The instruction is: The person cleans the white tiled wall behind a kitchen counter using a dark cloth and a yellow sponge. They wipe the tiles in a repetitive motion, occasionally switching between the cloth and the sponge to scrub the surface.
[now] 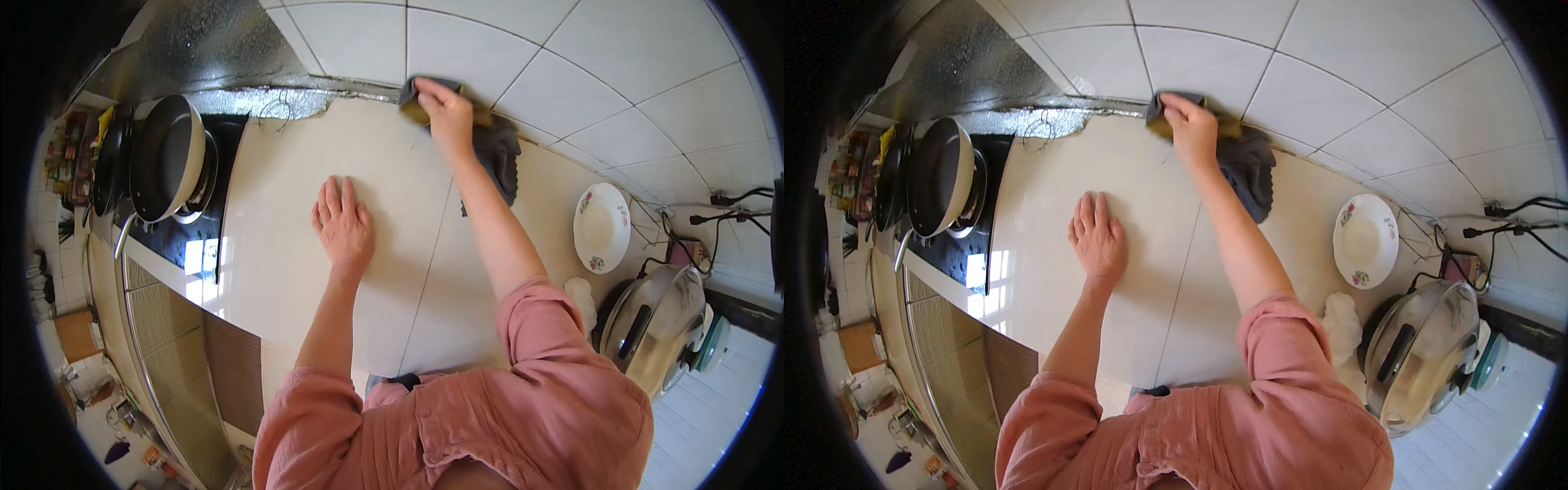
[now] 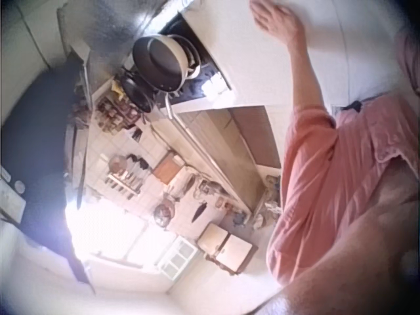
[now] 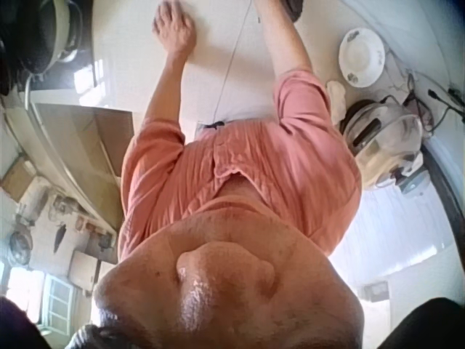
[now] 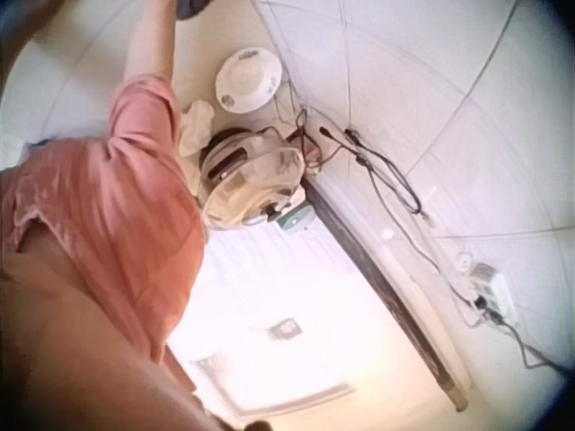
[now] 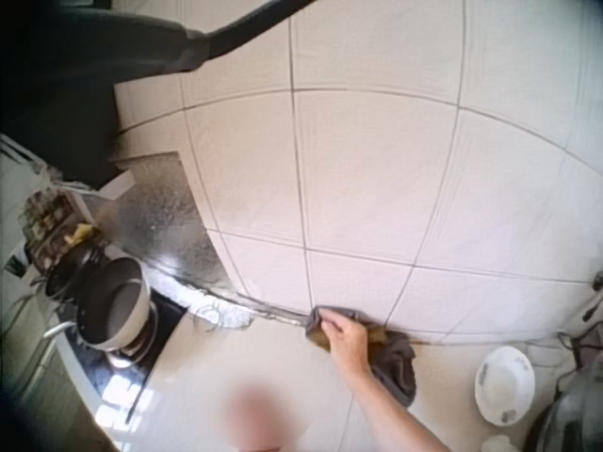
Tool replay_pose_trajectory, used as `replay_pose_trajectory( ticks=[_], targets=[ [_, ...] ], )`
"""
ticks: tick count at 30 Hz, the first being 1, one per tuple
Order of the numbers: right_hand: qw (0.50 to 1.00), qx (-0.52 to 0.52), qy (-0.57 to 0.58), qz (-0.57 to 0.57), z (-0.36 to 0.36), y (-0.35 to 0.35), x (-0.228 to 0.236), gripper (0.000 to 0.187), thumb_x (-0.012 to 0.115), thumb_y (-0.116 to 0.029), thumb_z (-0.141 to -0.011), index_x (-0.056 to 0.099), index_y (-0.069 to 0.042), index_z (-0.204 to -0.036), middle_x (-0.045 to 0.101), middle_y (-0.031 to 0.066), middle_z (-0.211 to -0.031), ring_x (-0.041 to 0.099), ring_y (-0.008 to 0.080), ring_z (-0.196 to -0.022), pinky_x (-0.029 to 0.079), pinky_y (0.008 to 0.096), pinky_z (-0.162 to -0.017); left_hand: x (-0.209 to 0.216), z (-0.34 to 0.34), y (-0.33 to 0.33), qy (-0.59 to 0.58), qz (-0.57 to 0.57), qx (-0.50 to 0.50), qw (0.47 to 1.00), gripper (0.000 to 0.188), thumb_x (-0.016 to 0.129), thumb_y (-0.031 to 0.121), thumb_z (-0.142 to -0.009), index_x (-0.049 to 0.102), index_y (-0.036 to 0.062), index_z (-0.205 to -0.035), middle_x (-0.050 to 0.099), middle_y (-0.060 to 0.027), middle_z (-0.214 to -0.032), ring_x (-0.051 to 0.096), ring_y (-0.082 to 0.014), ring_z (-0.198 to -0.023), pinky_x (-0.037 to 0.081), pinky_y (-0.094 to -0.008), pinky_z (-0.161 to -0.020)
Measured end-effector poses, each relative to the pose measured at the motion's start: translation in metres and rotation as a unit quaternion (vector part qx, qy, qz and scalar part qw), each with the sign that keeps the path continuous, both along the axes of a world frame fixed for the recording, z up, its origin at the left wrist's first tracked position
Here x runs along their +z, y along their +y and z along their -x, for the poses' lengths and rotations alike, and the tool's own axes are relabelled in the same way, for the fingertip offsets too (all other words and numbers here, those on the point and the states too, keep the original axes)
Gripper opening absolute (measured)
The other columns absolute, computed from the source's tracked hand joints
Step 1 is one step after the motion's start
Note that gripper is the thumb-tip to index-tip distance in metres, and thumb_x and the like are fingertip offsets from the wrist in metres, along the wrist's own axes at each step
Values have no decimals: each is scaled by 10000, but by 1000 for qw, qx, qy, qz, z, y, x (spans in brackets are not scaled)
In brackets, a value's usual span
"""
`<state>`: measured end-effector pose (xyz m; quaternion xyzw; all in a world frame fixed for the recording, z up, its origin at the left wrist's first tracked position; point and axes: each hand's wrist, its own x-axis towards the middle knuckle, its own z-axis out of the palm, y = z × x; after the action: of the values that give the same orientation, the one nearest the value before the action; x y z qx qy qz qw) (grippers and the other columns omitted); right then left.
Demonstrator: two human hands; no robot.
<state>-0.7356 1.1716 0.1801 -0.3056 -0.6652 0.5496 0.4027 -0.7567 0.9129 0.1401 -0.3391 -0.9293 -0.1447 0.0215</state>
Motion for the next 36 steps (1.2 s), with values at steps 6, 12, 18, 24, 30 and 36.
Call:
replay_pose_trajectory(
  ticks=[6, 12, 18, 24, 30, 36],
  targets=[
    [988, -32, 142, 52, -21, -2, 65, 249, 676, -39, -955, 748, 16, -1188, 763, 50, -1101, 682, 118, -989, 524, 256, -912, -2, 0, -7, -7, 12, 11, 1000, 504, 448, 247, -1040, 453, 141, -1532, 362, -102, -1639, 299, -277, -1532, 185, -486, -1249],
    [923, -265, 275, -50, -121, 58, 109, 338, 710, 56, -899, 669, -8, -1229, 682, 65, -1117, 639, 151, -1028, 536, 300, -931, -3, 0, -6, -5, 16, 22, 1000, 510, 457, 242, -1035, 455, 153, -1537, 369, -103, -1640, 291, -267, -1542, 194, -493, -1246],
    [877, -375, 291, -73, -139, 78, 89, 337, 710, 94, -872, 596, -32, -1163, 644, 52, -1018, 618, 150, -942, 534, 291, -877, -1, 1, -3, 4, 22, 12, 1000, 508, 449, 251, -1043, 453, 149, -1540, 365, -98, -1641, 285, -261, -1545, 190, -490, -1246],
    [976, -145, 160, 4, -108, 35, 31, 198, 750, 51, -871, 687, -26, -1042, 698, 17, -964, 630, 92, -875, 510, 237, -815, -7, 3, -3, 4, 23, 7, 1000, 504, 438, 255, -1050, 446, 148, -1543, 365, -103, -1638, 285, -268, -1543, 186, -494, -1247],
    [822, -125, -339, -440, -152, 6, -41, 366, 808, -284, -825, 739, -93, -1129, 658, 88, -1193, 571, 328, -1193, 436, 500, -1015, -6, -1, -6, 2, 21, 18, 1000, 486, 447, 236, -1043, 460, 146, -1520, 370, -104, -1632, 303, -294, -1531, 200, -503, -1243],
    [886, -1, -257, -386, -46, -56, -40, 467, 769, -187, -831, 672, -139, -1286, 630, 44, -1300, 576, 292, -1203, 442, 474, -1016, -6, 3, -3, 16, 2, 6, 1000, 500, 467, 243, -1034, 446, 143, -1524, 384, -116, -1618, 324, -306, -1514, 204, -503, -1240]
  ],
)
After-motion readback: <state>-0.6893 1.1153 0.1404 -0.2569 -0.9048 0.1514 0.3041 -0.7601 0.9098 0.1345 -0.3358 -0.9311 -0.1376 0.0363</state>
